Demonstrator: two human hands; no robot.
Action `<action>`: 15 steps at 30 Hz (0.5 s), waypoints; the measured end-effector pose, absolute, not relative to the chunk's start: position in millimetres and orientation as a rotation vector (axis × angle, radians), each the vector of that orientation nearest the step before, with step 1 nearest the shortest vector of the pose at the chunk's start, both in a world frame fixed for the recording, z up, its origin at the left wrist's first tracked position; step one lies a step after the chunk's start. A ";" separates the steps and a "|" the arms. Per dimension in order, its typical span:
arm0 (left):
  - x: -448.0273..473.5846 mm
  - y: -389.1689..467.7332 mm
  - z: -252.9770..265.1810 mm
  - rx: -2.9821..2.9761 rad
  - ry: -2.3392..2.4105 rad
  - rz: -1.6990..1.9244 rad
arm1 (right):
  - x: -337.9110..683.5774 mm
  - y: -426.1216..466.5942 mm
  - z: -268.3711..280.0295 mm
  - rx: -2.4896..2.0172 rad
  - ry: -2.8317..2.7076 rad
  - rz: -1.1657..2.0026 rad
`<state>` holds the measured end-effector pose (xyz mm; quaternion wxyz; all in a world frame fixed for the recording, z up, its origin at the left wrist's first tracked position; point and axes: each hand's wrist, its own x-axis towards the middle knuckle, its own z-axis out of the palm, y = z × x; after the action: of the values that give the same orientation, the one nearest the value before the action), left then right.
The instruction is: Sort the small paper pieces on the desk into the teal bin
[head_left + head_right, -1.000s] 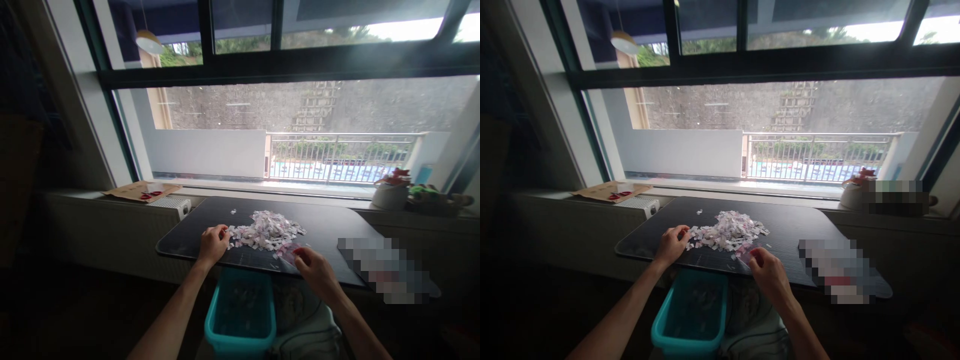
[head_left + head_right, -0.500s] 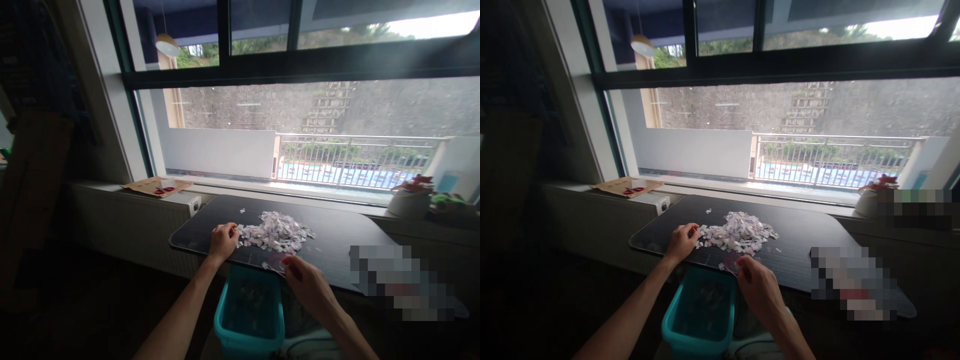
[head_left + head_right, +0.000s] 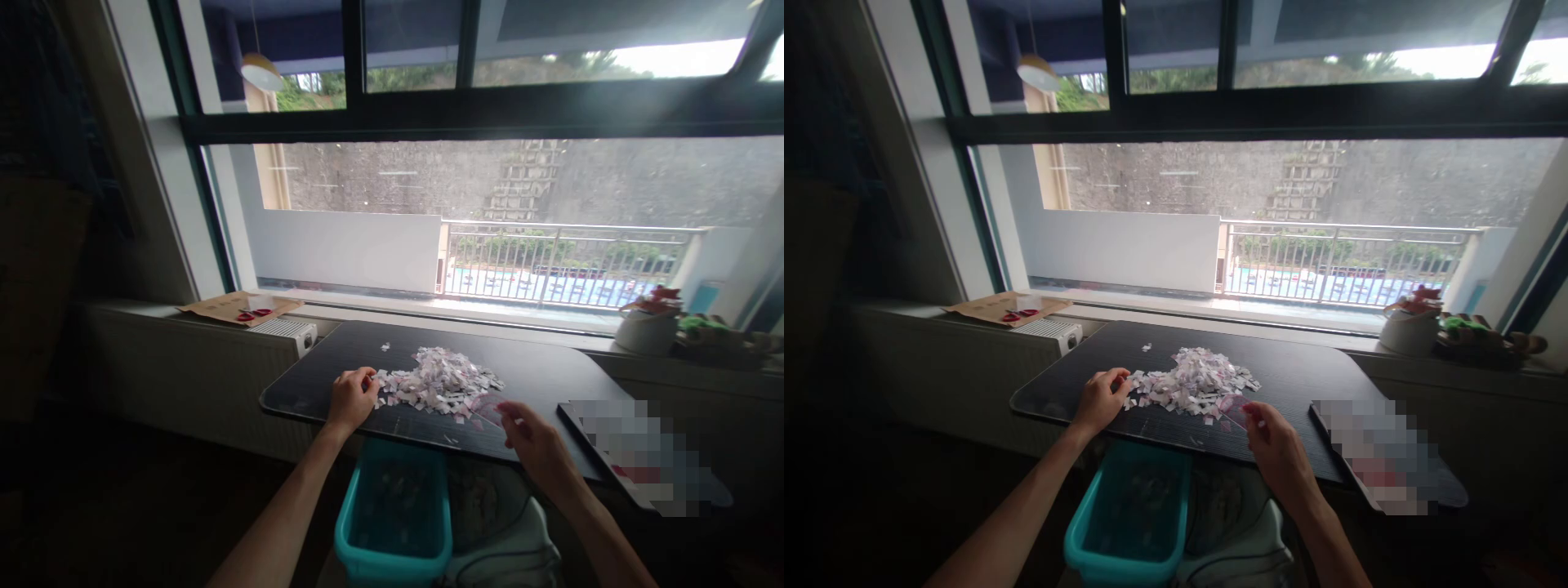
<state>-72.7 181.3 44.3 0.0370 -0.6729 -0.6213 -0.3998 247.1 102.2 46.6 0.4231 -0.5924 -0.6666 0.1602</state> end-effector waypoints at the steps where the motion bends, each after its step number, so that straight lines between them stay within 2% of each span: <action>1: -72.9 181.5 44.3 -2.068 -1.905 -1.228 | 247.3 103.9 47.0 -1.487 -1.694 0.384; 15: -73.6 181.7 45.0 -2.082 -1.901 -1.236 | 236.8 87.9 66.1 -1.524 -1.876 0.271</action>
<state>-73.6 181.7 45.0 0.0314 -0.6761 -0.6172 -0.4013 236.8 87.9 66.1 0.3475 -0.5877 -0.7232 0.1045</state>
